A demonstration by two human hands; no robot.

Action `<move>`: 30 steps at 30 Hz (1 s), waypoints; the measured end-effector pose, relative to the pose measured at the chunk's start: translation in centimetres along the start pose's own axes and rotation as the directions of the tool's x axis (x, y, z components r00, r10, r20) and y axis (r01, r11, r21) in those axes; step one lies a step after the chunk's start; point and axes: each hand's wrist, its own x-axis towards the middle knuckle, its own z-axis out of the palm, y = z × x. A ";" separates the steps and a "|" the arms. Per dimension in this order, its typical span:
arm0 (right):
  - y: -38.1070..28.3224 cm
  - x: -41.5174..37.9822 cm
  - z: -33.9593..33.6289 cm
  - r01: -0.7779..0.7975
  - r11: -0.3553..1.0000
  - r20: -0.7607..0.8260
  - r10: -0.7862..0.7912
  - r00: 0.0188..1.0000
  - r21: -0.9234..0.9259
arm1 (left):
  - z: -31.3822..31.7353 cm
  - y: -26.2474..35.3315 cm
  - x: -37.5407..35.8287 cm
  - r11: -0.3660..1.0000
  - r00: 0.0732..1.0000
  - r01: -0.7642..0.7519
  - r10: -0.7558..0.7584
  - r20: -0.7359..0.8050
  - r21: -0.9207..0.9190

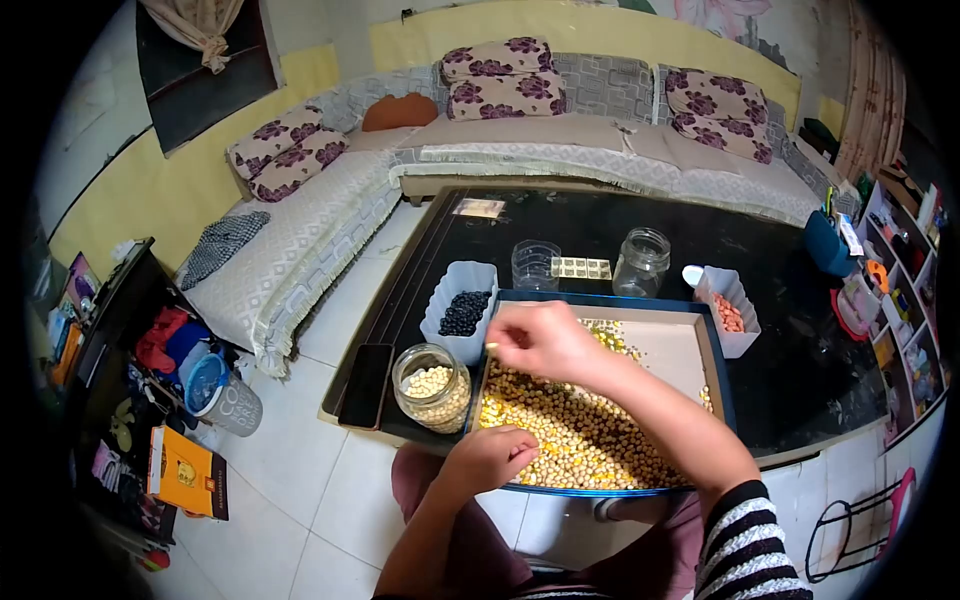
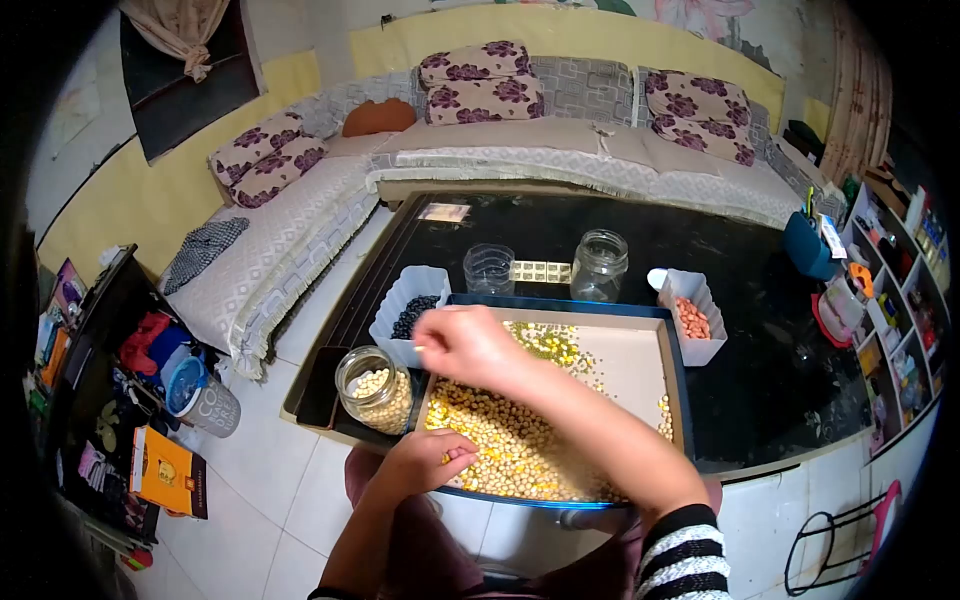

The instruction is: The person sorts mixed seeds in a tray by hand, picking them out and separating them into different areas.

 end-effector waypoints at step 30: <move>12.9 -10.3 -2.0 -0.401 0.860 -0.018 0.417 0.909 -0.316 | -0.2 1.0 0.3 0.998 0.998 0.063 -0.063 -0.001 0.031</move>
